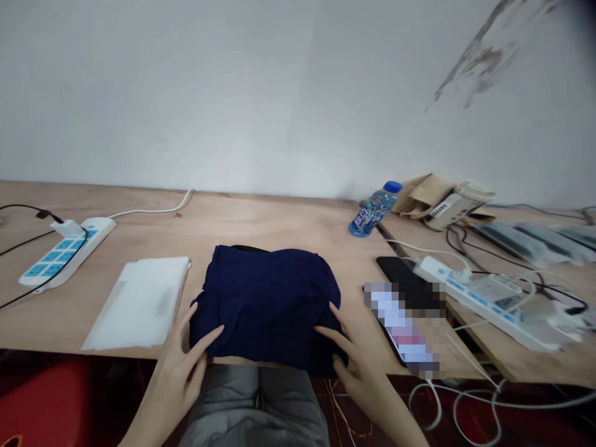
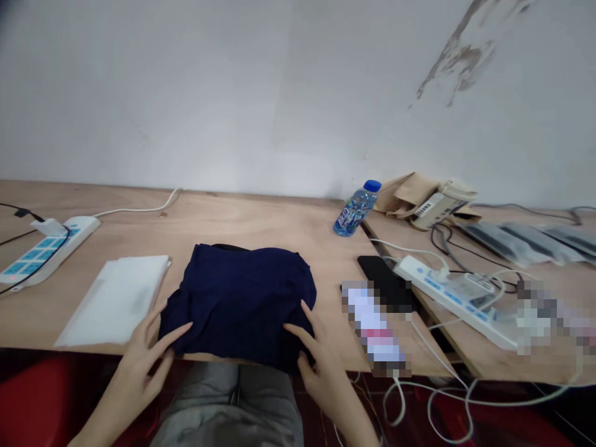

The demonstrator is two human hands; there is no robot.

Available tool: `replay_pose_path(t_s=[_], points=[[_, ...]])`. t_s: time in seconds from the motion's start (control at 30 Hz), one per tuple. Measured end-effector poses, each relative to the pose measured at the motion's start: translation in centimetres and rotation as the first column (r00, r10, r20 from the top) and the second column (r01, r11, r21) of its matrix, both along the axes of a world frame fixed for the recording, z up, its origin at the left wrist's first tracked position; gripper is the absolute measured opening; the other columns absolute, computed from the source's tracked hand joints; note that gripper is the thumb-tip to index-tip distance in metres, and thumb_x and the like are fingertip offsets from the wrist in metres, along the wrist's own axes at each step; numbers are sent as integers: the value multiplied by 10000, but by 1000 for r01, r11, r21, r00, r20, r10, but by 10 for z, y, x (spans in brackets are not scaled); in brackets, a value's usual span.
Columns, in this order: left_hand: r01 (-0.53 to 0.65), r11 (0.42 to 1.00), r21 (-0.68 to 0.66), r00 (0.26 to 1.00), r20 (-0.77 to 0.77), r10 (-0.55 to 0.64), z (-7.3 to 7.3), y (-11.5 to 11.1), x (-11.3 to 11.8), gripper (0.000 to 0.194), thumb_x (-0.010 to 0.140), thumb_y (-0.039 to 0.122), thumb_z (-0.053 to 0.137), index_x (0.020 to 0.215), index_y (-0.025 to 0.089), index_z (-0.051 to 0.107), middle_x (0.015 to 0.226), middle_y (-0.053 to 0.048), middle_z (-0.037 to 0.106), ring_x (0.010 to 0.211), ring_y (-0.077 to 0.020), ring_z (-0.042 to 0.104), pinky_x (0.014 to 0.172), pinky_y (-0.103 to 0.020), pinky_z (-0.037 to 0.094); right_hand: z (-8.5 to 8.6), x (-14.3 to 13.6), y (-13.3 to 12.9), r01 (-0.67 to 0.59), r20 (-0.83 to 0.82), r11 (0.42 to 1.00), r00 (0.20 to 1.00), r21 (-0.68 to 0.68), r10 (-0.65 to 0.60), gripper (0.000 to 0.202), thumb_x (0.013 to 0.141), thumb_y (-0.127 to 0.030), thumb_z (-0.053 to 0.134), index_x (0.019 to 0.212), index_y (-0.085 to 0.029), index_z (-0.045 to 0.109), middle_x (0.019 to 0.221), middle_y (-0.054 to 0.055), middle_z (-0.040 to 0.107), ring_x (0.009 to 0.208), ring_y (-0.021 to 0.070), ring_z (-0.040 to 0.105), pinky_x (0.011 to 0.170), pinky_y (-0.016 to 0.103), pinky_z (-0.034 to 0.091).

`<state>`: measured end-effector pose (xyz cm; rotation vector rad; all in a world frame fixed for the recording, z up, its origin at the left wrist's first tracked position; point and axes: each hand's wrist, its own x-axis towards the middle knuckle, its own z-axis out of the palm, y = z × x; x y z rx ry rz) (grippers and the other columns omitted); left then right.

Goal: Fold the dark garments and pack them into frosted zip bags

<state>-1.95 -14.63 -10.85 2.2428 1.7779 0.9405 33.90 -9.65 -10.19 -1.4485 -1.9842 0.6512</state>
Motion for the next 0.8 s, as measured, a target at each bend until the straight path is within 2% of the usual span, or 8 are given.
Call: replay_pose_path(t_s=[0.1,0.23,0.37,0.43,0.5,0.63,0.7,0.8], points=[[25,999,45,1000,2,-25,7,14,-4,385,873,188,510,1190,373,628,1528,-9,340,1406,-291,348,1116,-550,385,-8,-1,2,16,30,1000,999,19,-16,209,848,-289,524,920,-249,716,1381,102,541,1265,288,511,1052,516,417],[37,997,65,986,159,-47,29,30,-11,244,850,236,558,1033,338,681,1384,-5,535,1323,-268,460,1120,-511,382,-5,1,5,54,1,998,999,23,-54,226,879,-327,500,790,-234,685,1103,113,673,1054,265,635,937,463,506],[87,986,-140,938,345,-34,55,48,-17,256,877,274,482,969,287,720,1053,-16,713,1088,-252,626,1046,-444,442,8,1,-6,-36,53,996,998,-78,41,216,838,-348,582,1007,-264,688,1354,109,551,1224,285,548,968,458,497],[101,958,-270,900,435,27,61,66,-18,286,883,338,464,887,233,730,908,-25,727,919,-241,664,872,-373,527,8,-2,-11,-89,101,991,990,-101,100,412,741,-308,687,1148,-273,642,1488,111,414,1336,318,436,1018,495,455],[96,929,-356,857,505,106,61,91,-16,317,858,405,487,788,195,714,792,-23,714,791,-221,658,715,-308,534,2,-6,-13,-77,122,995,989,-71,85,445,684,-237,704,1124,-245,632,1508,129,378,1347,336,417,1023,517,445],[10,876,-481,747,586,314,52,154,-9,340,809,442,515,799,165,713,789,-35,729,777,-207,663,639,-260,507,-8,-10,-7,1,77,1000,997,13,-2,89,753,-215,619,840,-228,636,1312,120,578,1200,303,553,975,501,479],[7,845,-534,745,566,352,46,182,-7,346,808,431,518,821,148,717,780,-53,732,755,-216,671,608,-269,507,-2,-8,2,22,10,999,1000,46,-23,57,797,-282,609,806,-234,639,1168,103,662,1108,288,608,964,489,484],[4,842,-540,769,540,343,39,216,-6,318,819,400,547,770,129,705,696,-55,707,672,-219,659,557,-285,500,17,-2,30,119,-105,990,988,71,-112,178,843,-386,598,913,-238,668,989,74,717,974,266,657,926,459,500]])
